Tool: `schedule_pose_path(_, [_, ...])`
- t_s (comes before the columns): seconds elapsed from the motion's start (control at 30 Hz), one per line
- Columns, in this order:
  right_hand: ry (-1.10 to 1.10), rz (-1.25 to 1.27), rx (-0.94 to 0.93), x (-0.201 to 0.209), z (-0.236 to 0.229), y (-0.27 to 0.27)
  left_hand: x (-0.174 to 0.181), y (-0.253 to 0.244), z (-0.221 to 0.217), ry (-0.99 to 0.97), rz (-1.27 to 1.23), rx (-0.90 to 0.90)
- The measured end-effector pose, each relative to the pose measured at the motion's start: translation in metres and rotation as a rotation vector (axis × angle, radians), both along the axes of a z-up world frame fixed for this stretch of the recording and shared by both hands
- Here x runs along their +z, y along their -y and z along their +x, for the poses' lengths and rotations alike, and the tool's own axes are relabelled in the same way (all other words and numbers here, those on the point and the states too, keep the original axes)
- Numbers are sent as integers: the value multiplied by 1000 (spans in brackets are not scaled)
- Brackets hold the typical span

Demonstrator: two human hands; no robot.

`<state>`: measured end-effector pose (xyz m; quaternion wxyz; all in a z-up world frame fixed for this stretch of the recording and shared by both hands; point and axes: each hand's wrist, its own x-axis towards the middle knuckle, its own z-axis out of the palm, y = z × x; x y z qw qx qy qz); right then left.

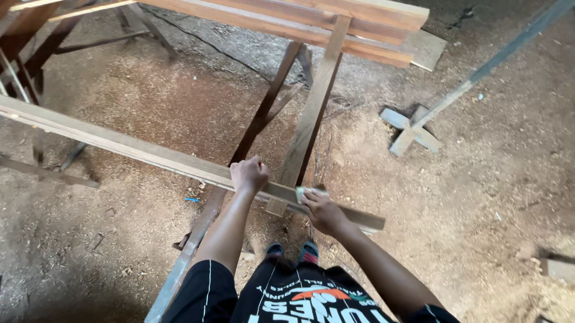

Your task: The person sands the surfaces and edges of a large wooden frame assembly by hand using a piece of sandpaper.

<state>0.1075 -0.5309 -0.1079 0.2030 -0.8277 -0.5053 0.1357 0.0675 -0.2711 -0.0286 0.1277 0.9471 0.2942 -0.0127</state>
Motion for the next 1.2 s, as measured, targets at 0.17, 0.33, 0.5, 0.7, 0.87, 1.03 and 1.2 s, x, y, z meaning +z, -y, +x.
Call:
schedule_pose_path(0.17, [-66, 74, -107, -6, -9, 1, -2, -2, -4, 47, -19, -18])
schedule_pose_path(0.33, [15, -32, -97, -7, 5, 88, 2, -3, -6, 41, -35, -51])
schedule_pose_path(0.5, [92, -147, -72, -6, -3, 52, 3, -4, -6, 28, -77, -50])
schedule_pose_path(0.7, [42, 152, -196, 6, -34, -45, -4, -9, -7, 102, -26, -83])
schedule_pose_path(0.87, [93, 198, -242, 1, -35, 15, -6, -9, -4, 91, -103, -101])
schedule_pose_path(1.03, [251, 201, -352, -1, -40, 59, -9, -10, -9, 143, -68, -97])
schedule_pose_path(1.2, [231, 187, -344, 5, -46, -25, -8, -10, -9, 139, -90, -112])
